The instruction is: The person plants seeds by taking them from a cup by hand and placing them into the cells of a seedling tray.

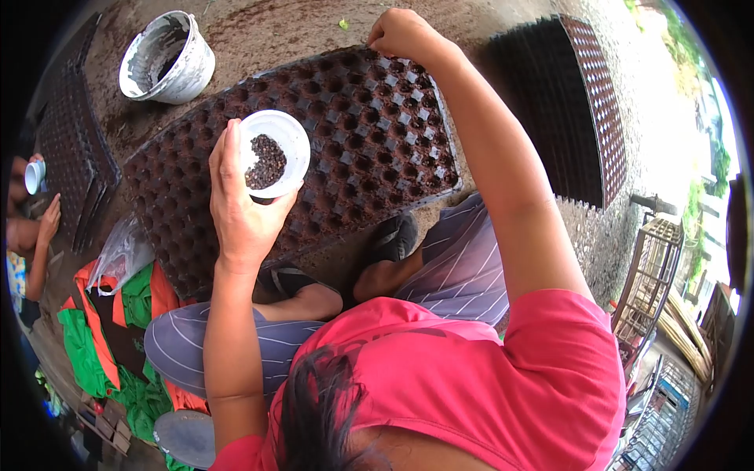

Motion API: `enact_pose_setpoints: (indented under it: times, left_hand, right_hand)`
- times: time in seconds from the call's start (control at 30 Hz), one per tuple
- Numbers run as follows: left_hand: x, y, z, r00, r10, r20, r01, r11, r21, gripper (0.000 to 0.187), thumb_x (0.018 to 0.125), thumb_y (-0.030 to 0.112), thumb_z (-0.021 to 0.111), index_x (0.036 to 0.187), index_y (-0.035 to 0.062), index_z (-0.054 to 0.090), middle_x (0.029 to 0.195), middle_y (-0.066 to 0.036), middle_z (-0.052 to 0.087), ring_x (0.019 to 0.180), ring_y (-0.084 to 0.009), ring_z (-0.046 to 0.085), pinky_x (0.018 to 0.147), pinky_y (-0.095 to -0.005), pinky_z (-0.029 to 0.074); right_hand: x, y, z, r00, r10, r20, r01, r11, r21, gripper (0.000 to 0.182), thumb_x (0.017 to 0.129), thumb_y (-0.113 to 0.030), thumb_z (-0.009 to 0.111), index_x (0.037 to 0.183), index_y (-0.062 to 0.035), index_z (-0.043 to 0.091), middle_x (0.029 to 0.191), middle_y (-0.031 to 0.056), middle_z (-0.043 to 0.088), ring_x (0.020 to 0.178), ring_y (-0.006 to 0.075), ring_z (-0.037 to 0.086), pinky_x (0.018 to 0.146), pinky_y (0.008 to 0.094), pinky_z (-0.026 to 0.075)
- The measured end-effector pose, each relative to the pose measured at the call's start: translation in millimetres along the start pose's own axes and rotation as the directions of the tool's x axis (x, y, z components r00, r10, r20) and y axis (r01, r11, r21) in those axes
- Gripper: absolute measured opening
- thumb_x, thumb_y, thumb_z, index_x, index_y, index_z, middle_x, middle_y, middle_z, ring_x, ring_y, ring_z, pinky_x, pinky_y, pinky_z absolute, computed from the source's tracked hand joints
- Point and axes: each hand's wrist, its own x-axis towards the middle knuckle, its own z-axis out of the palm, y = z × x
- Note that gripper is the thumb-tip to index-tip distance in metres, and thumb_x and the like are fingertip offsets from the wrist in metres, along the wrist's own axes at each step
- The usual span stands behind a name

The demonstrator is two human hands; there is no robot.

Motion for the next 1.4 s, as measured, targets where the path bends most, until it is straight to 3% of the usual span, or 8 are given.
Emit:
enact_pose_setpoints:
  times: [0.2,0.6,0.73,0.87,0.93,1.0,1.27,1.4]
  left_hand:
    - [0,-3,0,1.0,0.014,-0.005,-0.014,1.0,0.002,0.114,0.063,0.0,0.093,0.16,0.0019,0.032,0.15,-0.023,0.048,0.136,-0.0395,0.051,0.115,-0.0479,0.043]
    - [-2,-3,-1,1.0,0.028,-0.011,-0.028,0.999,0.015,0.115,0.063,-0.001,0.093,0.16,0.0029,0.031,0.149,-0.023,0.048,0.136,-0.0394,0.051,0.115,-0.0477,0.043]
    - [-3,-3,2,1.0,0.028,-0.013,-0.028,1.0,-0.009,0.115,0.065,0.001,0.093,0.16,0.0028,0.03,0.148,-0.023,0.05,0.134,-0.0398,0.053,0.113,-0.0478,0.045]
    - [-4,5,10,0.999,0.049,0.021,-0.048,0.999,-0.024,0.114,0.067,0.004,0.093,0.16,0.0025,0.028,0.144,-0.023,0.054,0.131,-0.0406,0.055,0.112,-0.0481,0.046]
    - [-5,8,14,0.997,0.072,0.012,-0.072,0.997,0.011,0.111,0.068,0.008,0.093,0.16,0.0045,0.03,0.143,-0.024,0.054,0.128,-0.0415,0.057,0.106,-0.0485,0.05]
    - [-6,6,13,0.998,0.065,0.016,-0.064,0.998,-0.011,0.112,0.067,0.009,0.093,0.16,0.0044,0.03,0.144,-0.024,0.054,0.129,-0.0418,0.057,0.107,-0.0488,0.05]
    - [-7,11,8,0.997,0.072,0.014,-0.071,0.997,-0.027,0.112,0.068,0.011,0.093,0.159,0.0035,0.03,0.143,-0.025,0.055,0.128,-0.0429,0.058,0.106,-0.0486,0.05]
    - [-6,4,3,1.0,0.008,-0.012,-0.008,1.0,-0.017,0.115,0.067,0.005,0.093,0.161,0.0004,0.027,0.144,-0.025,0.052,0.13,-0.0406,0.055,0.112,-0.0489,0.045]
  right_hand:
    - [-2,-6,1,0.999,0.034,-0.002,-0.034,0.999,-0.03,0.024,0.079,-0.006,0.064,0.092,-0.014,0.083,0.089,0.0115,0.078,0.09,0.0296,0.076,0.085,0.041,0.06]
    - [-24,-19,-9,1.0,0.01,0.019,-0.01,0.999,-0.031,0.022,0.08,-0.014,0.074,0.1,-0.0119,0.082,0.088,0.0098,0.079,0.084,0.0225,0.076,0.084,0.0366,0.06]
    - [-40,-41,-12,0.969,-0.107,-0.221,0.121,0.991,0.051,0.02,0.081,-0.018,0.073,0.098,-0.0154,0.081,0.097,0.0101,0.079,0.093,0.0281,0.075,0.089,0.0394,0.059]
    - [-93,-139,-17,0.887,-0.461,0.02,0.432,0.844,0.318,0.017,0.083,-0.018,0.075,0.098,-0.0106,0.08,0.089,0.011,0.078,0.079,0.0263,0.077,0.074,0.0369,0.061]
    - [-107,-174,0,0.845,-0.49,0.212,0.526,0.832,-0.174,0.012,0.082,-0.017,0.075,0.089,-0.0072,0.077,0.084,0.0138,0.076,0.076,0.0285,0.077,0.069,0.039,0.061]
    - [-114,-185,10,0.845,-0.508,0.167,0.531,0.832,-0.157,0.012,0.08,-0.017,0.075,0.083,-0.005,0.074,0.078,0.0153,0.075,0.075,0.0316,0.076,0.067,0.0408,0.061]
    - [-113,-185,48,0.8,-0.6,0.009,0.6,0.8,-0.032,0.015,0.077,-0.013,0.074,0.089,-0.003,0.074,0.078,0.0148,0.074,0.079,0.035,0.075,0.063,0.0431,0.059]
    - [-106,-158,-2,0.926,-0.377,0.014,0.341,0.851,0.399,0.017,0.079,-0.011,0.075,0.095,-0.0087,0.08,0.08,0.009,0.076,0.07,0.0229,0.074,0.065,0.0368,0.059]
